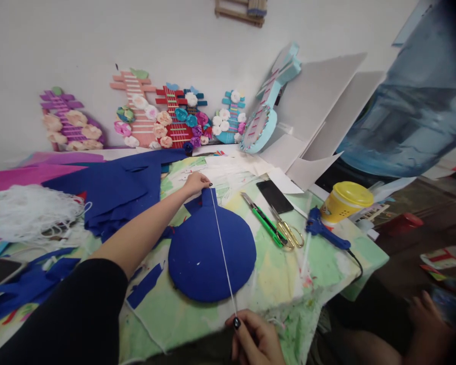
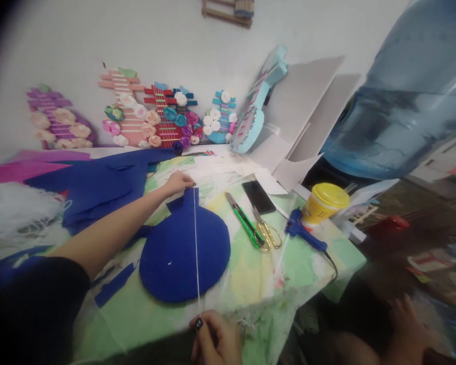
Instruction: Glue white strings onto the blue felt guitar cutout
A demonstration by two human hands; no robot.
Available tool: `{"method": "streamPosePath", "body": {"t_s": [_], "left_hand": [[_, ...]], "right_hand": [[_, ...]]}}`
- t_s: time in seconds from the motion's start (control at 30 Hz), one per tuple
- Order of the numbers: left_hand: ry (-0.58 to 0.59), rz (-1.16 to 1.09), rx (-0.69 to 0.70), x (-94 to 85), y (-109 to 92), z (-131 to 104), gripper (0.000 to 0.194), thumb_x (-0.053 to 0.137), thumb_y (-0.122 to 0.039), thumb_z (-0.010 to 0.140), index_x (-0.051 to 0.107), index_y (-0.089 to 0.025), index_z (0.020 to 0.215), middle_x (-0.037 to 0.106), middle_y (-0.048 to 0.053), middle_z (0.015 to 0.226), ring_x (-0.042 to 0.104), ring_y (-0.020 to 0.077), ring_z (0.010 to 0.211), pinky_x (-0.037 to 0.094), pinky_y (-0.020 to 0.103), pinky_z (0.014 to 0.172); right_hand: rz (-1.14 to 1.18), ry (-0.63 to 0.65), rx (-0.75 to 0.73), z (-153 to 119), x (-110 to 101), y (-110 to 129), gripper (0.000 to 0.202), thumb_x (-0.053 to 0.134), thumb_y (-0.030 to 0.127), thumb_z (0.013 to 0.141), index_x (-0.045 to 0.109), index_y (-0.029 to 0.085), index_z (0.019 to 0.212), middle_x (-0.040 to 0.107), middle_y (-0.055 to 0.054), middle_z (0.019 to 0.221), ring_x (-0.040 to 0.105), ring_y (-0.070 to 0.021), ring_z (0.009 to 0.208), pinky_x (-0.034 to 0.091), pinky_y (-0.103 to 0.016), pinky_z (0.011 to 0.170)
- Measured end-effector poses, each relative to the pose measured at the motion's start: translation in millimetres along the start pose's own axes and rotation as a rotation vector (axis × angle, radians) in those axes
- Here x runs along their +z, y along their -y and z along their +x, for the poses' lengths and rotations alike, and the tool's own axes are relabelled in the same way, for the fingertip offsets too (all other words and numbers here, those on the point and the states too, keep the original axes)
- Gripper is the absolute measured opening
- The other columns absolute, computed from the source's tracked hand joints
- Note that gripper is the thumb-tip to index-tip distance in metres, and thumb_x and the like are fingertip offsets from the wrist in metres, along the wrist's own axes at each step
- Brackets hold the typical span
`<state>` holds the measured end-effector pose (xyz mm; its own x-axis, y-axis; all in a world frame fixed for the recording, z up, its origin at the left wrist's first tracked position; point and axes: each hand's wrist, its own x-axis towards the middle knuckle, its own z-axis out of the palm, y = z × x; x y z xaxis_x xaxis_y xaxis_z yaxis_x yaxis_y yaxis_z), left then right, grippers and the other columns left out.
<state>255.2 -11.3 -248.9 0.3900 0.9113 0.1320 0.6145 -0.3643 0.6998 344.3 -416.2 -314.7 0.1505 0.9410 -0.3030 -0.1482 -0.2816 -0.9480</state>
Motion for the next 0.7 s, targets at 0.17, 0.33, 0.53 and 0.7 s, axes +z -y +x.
{"method": "streamPosePath", "body": {"t_s": [0.17,0.33,0.53,0.7], "left_hand": [[0.033,-0.030,-0.069,-0.4,-1,2,0.011,0.069,-0.019,0.062,0.073,-0.013,0.070,0.066,0.005,0.059,0.053,0.0132,0.051,0.042,0.026,0.054],[0.018,-0.049,-0.108,3.8,3,9,0.016,0.067,-0.019,0.064,0.073,-0.010,0.077,0.067,0.008,0.066,0.056,0.0138,0.056,0.043,0.027,0.055],[-0.026,-0.004,-0.095,5.7,6,9,0.024,0.070,-0.023,0.062,0.074,-0.010,0.082,0.067,0.008,0.068,0.058,0.0164,0.064,0.046,0.029,0.064],[-0.060,0.054,-0.070,6.9,7,3,0.025,0.069,-0.025,0.065,0.074,-0.010,0.084,0.068,0.009,0.075,0.058,0.0183,0.072,0.046,0.030,0.072]], "right_hand": [[0.046,0.035,0.066,-6,-2,16,0.056,0.053,0.069,0.080,0.062,0.013,0.085,0.053,0.003,0.050,0.033,-0.0029,0.033,0.020,-0.016,0.035],[0.106,0.004,0.077,-13,-1,25,0.051,0.059,0.062,0.078,0.062,0.012,0.082,0.055,0.003,0.052,0.039,-0.0030,0.033,0.023,-0.015,0.036],[0.338,-0.050,0.086,-20,3,12,0.043,0.071,0.053,0.073,0.060,0.015,0.089,0.064,-0.001,0.061,0.053,-0.0084,0.041,0.037,-0.019,0.040],[0.377,-0.057,0.101,-26,5,2,0.041,0.074,0.052,0.071,0.055,0.016,0.080,0.065,-0.002,0.062,0.057,-0.0097,0.044,0.041,-0.019,0.042]]}}
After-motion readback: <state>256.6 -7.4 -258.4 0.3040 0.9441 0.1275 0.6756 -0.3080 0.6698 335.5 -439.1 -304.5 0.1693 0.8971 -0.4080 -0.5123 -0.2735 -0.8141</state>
